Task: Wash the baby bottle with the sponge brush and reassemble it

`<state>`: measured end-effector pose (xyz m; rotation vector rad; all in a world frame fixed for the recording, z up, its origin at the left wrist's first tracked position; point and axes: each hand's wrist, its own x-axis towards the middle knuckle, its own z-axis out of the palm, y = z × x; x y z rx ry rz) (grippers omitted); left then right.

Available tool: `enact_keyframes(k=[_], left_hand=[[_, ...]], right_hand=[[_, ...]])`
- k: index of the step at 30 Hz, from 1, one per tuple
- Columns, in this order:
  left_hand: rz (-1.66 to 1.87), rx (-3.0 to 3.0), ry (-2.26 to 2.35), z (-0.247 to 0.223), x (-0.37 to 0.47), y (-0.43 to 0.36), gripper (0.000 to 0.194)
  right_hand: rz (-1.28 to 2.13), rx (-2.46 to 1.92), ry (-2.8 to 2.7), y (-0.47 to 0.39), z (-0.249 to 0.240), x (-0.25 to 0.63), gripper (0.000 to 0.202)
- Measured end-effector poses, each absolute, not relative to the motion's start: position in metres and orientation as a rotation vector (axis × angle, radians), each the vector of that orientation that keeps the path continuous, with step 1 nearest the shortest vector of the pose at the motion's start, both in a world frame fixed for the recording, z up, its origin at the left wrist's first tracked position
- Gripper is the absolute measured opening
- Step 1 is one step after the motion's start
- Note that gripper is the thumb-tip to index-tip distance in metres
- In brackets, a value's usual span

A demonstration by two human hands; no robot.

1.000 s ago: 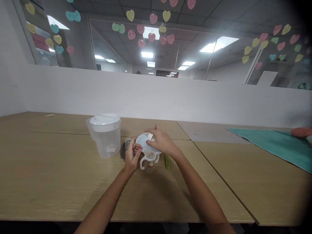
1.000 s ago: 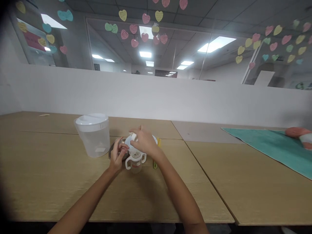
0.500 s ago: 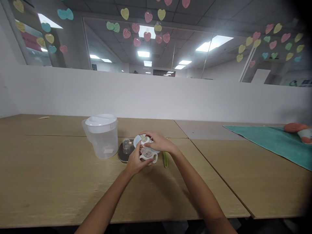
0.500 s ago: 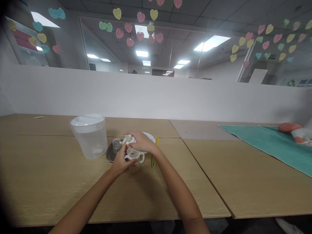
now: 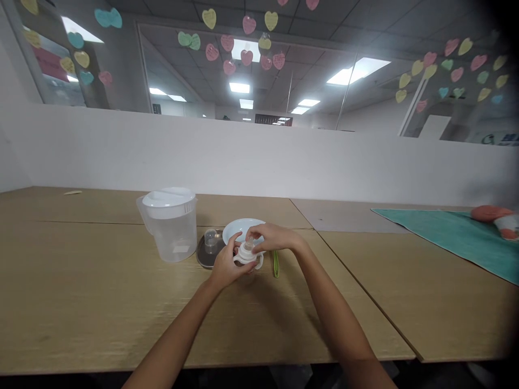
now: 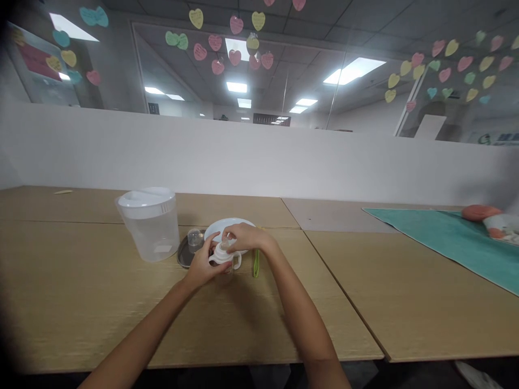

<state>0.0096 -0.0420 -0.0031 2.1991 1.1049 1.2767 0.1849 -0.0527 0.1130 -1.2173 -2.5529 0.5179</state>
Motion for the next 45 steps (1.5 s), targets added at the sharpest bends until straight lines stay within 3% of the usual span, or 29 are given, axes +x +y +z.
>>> enact_keyframes(k=[2,8,15,28,33,40,45], left_hand=[[1.284,2.199,1.100,-0.003,0.010,-0.042,0.081],[1.296,2.214,1.100,-0.004,0.011,-0.041,0.071],[1.279,2.215,1.063,-0.002,0.010,-0.041,0.058],[1.260,2.221,1.082,0.000,0.010,-0.044,0.059],[1.263,2.259,1.118,0.001,0.010,-0.043,0.047],[1.234,2.177,1.041,0.001,0.009,-0.040,0.064],[1.208,2.147,1.020,-0.002,0.009,-0.038,0.059]], right_hand=[[0.497,-1.220,-2.533,-0.054,0.114,0.183,0.016],[0.283,-1.393,-2.465,-0.058,0.110,0.169,0.017],[0.223,-1.146,-2.614,-0.055,0.105,0.167,0.031],[0.022,-1.476,-2.432,-0.058,0.101,0.160,0.021],[-0.054,-1.634,-2.342,-0.054,0.100,0.155,0.048],[0.083,-1.344,-2.550,-0.062,0.105,0.163,0.044],[-0.109,-1.608,-2.399,-0.060,0.087,0.143,0.045]])
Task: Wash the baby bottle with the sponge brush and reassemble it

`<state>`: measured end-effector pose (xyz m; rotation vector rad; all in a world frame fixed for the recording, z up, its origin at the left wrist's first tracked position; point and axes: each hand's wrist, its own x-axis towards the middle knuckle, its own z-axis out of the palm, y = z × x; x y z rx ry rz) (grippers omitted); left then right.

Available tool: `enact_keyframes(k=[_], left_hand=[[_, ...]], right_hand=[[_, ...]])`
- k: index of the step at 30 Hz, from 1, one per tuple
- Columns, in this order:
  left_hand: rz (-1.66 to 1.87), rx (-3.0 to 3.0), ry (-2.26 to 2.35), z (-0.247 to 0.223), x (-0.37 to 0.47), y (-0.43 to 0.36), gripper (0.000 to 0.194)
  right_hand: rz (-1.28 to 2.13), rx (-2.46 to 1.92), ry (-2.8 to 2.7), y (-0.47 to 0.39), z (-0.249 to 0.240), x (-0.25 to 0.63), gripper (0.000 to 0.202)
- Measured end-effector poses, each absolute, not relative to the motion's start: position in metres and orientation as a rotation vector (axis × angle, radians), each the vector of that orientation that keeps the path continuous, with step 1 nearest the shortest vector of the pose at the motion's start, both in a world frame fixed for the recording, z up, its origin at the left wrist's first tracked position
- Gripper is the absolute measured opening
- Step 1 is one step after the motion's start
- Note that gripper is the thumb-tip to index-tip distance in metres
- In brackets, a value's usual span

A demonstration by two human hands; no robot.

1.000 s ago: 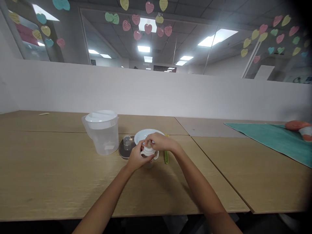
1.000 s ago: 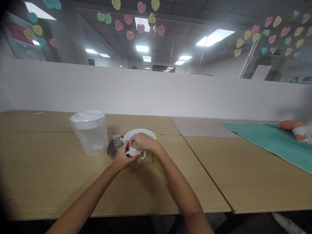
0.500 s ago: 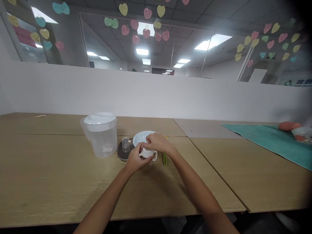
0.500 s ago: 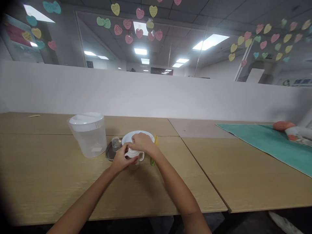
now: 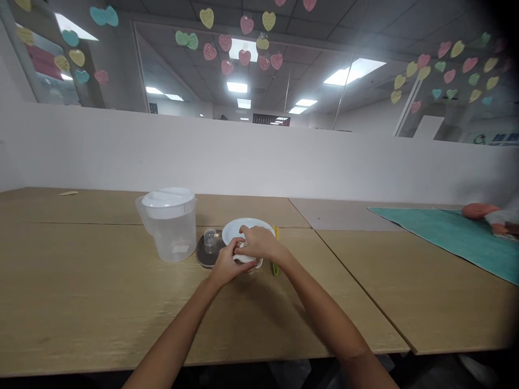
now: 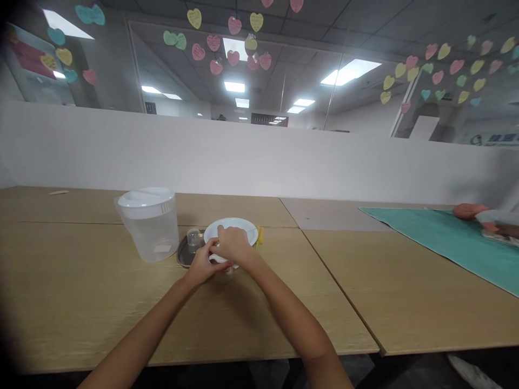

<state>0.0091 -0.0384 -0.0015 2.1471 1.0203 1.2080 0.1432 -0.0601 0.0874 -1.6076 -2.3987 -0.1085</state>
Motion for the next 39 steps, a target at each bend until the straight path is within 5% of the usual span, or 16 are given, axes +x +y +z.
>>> enact_keyframes(k=[5,9,18,28,39], left_hand=[[1.234,2.090,1.025,-0.007,0.011,-0.038,0.066],[1.254,2.185,1.031,-0.005,0.007,-0.040,0.066],[1.712,2.185,1.377,-0.010,-0.033,-0.013,0.032],[1.158,2.502,1.741,-0.035,-0.057,0.029,0.055],[1.232,2.234,1.942,-0.019,-0.047,0.012,0.032]], right_hand=[[-0.258,-1.785,-2.056,-0.059,0.060,0.131,0.034],[-0.127,-1.516,-1.867,-0.062,0.037,0.145,0.038],[0.091,-0.978,-1.809,-0.064,-0.007,0.165,0.028],[-0.068,-0.935,-1.915,-0.061,-0.010,0.173,0.028],[-0.062,-0.940,-1.890,-0.062,-0.010,0.177,0.027]])
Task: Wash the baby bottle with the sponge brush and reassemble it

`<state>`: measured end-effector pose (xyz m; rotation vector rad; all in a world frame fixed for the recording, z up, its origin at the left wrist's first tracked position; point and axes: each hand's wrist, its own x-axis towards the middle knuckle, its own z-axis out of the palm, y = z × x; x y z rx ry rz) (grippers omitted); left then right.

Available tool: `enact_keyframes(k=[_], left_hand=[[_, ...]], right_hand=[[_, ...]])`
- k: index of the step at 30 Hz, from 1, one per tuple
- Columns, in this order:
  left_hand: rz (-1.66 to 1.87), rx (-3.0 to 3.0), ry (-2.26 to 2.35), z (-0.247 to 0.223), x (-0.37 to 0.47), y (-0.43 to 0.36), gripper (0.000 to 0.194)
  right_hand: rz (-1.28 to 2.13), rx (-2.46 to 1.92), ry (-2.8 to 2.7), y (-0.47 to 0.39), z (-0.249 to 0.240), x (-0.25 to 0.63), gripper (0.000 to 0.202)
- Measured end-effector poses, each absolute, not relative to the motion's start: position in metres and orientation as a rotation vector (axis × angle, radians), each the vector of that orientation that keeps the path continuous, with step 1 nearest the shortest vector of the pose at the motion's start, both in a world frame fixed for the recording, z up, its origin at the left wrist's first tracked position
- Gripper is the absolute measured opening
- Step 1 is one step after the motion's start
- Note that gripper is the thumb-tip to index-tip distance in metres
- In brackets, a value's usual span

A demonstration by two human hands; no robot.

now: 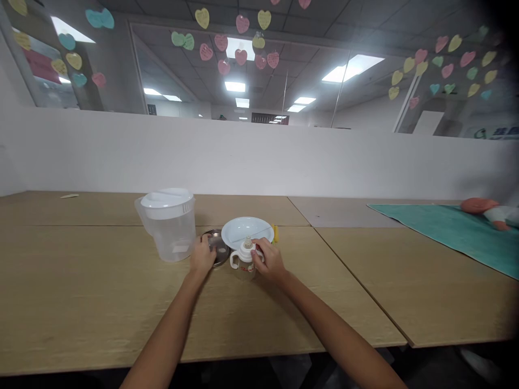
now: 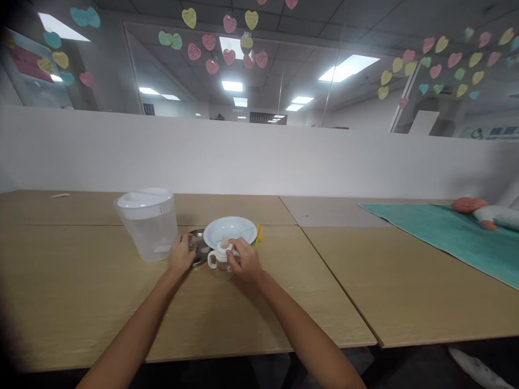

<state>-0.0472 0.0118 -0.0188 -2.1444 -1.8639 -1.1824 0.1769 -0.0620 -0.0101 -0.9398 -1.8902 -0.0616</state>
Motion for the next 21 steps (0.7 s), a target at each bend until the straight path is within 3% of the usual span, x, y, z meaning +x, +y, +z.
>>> enact_keyframes(k=[5,7,15,21], left_hand=[[-1.970,-1.753,-1.328,0.011,-0.031,-0.011,0.049],[-2.119,-1.763,-1.054,0.016,-0.019,-0.023,0.048],[-1.579,-2.352,-0.724,0.002,0.009,-0.041,0.035],[-1.607,-2.446,-0.855,0.000,0.009,-0.042,0.037]], right_hand=[[-0.075,-0.955,-1.887,-0.063,-0.010,0.176,0.027],[-0.071,-0.962,-1.889,-0.062,-0.010,0.175,0.027],[-0.124,-1.011,-1.904,-0.061,-0.010,0.176,0.028],[-0.121,-1.052,-1.832,-0.061,-0.014,0.177,0.037]])
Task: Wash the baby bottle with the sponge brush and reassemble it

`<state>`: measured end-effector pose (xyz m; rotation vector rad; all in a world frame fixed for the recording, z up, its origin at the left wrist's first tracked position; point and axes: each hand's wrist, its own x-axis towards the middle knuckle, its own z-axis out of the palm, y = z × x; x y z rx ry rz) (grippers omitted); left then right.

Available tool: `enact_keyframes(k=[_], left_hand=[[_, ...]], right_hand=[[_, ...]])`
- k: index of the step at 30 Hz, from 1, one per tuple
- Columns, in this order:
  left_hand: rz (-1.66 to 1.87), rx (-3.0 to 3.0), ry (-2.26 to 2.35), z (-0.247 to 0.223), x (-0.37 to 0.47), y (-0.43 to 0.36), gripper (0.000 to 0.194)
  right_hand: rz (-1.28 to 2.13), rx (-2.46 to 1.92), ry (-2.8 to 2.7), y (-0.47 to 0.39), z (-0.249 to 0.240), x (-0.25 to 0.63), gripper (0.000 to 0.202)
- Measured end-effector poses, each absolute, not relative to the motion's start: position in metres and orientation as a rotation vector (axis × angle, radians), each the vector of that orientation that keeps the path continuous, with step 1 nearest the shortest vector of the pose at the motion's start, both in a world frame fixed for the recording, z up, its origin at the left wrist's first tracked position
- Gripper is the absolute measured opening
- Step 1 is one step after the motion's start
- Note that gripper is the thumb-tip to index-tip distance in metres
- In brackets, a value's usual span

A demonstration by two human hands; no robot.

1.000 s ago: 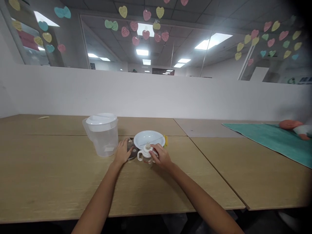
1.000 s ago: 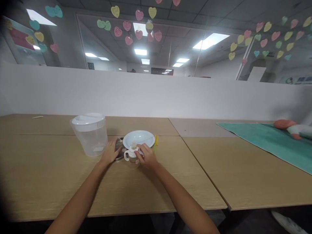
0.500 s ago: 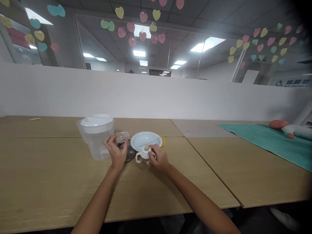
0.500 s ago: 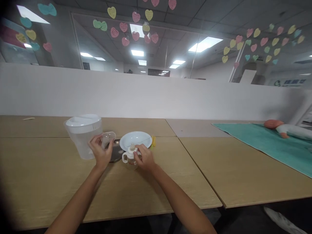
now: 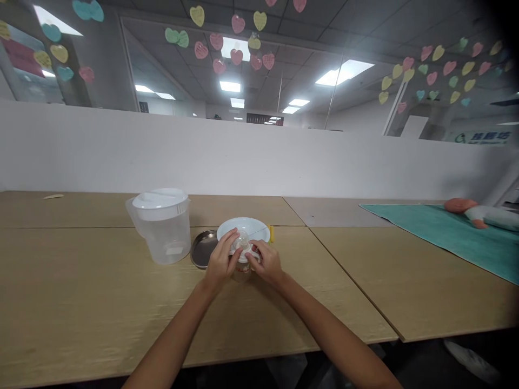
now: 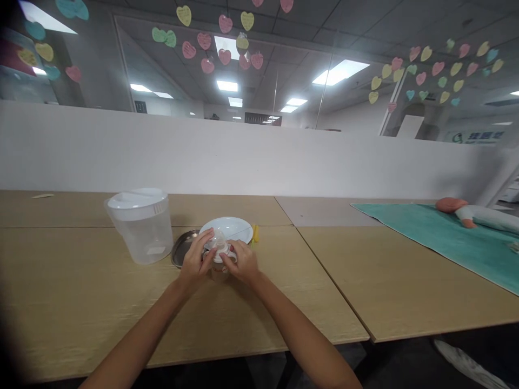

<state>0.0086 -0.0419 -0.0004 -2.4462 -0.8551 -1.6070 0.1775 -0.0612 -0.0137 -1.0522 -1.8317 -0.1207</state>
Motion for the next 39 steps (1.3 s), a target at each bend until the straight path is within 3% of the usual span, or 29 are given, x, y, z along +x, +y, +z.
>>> enact_keyframes(k=[4,9,16,39], left_hand=[[-1.590,-2.489,-0.818,-0.005,0.009,-0.044,0.040],[-1.649,-2.471,-0.831,-0.014,0.013,-0.042,0.064],[-1.547,-2.528,-0.745,-0.013,0.013,-0.040,0.049],[-1.588,-2.636,-0.900,-0.021,0.015,-0.031,0.044]], right_hand=[[-0.096,-1.106,-1.763,-0.061,-0.017,0.180,0.049],[-0.228,-0.945,-1.882,-0.061,-0.016,0.179,0.051],[-0.254,-0.842,-1.874,-0.062,-0.015,0.173,0.050],[-0.147,-0.959,-1.711,-0.067,-0.015,0.161,0.048]])
